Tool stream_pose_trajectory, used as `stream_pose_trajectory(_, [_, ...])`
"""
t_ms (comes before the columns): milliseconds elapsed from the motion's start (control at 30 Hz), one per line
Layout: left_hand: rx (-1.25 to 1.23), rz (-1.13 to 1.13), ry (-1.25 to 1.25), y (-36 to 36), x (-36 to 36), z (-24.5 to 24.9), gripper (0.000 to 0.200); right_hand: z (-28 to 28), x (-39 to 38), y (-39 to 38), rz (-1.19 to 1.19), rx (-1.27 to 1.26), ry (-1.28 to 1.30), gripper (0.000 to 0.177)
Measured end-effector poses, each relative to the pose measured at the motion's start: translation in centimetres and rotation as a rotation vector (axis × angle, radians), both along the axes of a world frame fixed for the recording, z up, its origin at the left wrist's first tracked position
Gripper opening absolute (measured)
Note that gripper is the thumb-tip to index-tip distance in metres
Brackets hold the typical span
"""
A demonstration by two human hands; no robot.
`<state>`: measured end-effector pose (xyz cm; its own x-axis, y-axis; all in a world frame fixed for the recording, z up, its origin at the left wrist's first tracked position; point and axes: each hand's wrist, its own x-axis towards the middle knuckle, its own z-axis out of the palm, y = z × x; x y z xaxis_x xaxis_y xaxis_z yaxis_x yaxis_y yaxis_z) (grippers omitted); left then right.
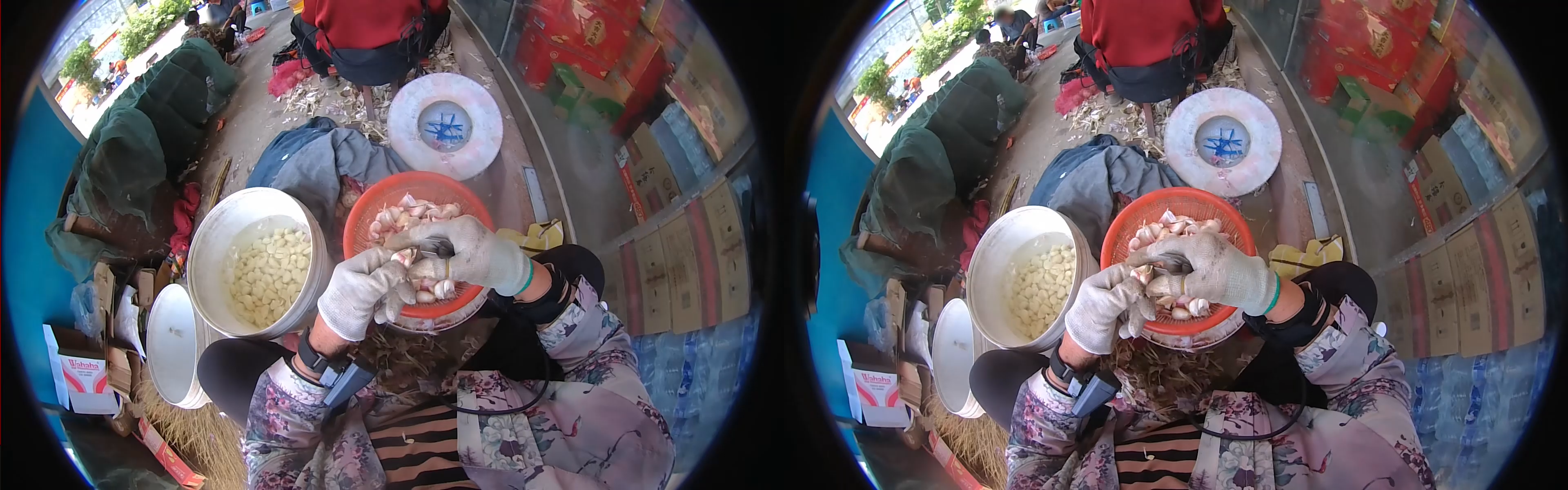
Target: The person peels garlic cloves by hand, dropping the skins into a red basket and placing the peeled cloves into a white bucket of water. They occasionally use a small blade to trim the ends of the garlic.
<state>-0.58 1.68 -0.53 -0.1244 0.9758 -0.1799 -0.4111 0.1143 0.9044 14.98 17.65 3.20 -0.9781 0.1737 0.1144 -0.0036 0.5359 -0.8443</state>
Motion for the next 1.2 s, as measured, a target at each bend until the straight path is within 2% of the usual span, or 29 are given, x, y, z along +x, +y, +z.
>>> stream_pose_trajectory(33, [0.009, 0.002, -0.015, 0.0, 0.1, 0.0, 0.037, -0.5, 0.1, -0.3, -0.053, -0.327, -0.045, 0.045])
stream_pose_trajectory(100, [0.029, 0.006, -0.043, -0.1, 0.2, 0.1, 0.034, 0.0, 0.3, -0.7, -0.087, -0.277, -0.045, 0.041])
stream_pose_trajectory(133, [-0.004, 0.066, 0.016, 0.1, 0.4, 0.4, 0.032, 0.2, 0.2, -0.8, -0.102, -0.250, -0.044, 0.039])
stream_pose_trajectory(233, [-0.086, 0.215, 0.149, 0.2, 0.8, 2.0, 0.025, -0.6, 0.0, -0.6, -0.181, 0.248, 0.209, 0.035])
stream_pose_trajectory(433, [-0.161, 0.318, 0.321, 0.2, 1.7, 3.0, 0.017, -1.0, 0.0, -1.1, -0.172, 0.471, 0.194, 0.038])
stream_pose_trajectory(633, [-0.157, 0.296, 0.316, 0.2, 1.3, 1.9, 0.012, -2.3, -0.1, -1.1, -0.175, 0.495, 0.191, 0.039])
stream_pose_trajectory(733, [-0.134, 0.281, 0.237, 0.1, 1.0, 1.6, 0.013, -1.9, -0.3, -1.3, -0.157, 0.454, 0.218, 0.037])
stream_pose_trajectory(900, [-0.042, 0.271, -0.026, -0.2, 0.3, 0.9, 0.014, -1.5, -0.6, -2.1, -0.182, 0.118, 0.112, 0.033])
stream_pose_trajectory(1200, [0.061, 0.294, -0.079, -0.5, -0.9, 1.0, 0.018, -0.6, -0.7, -1.7, -0.249, -0.341, 0.186, 0.032])
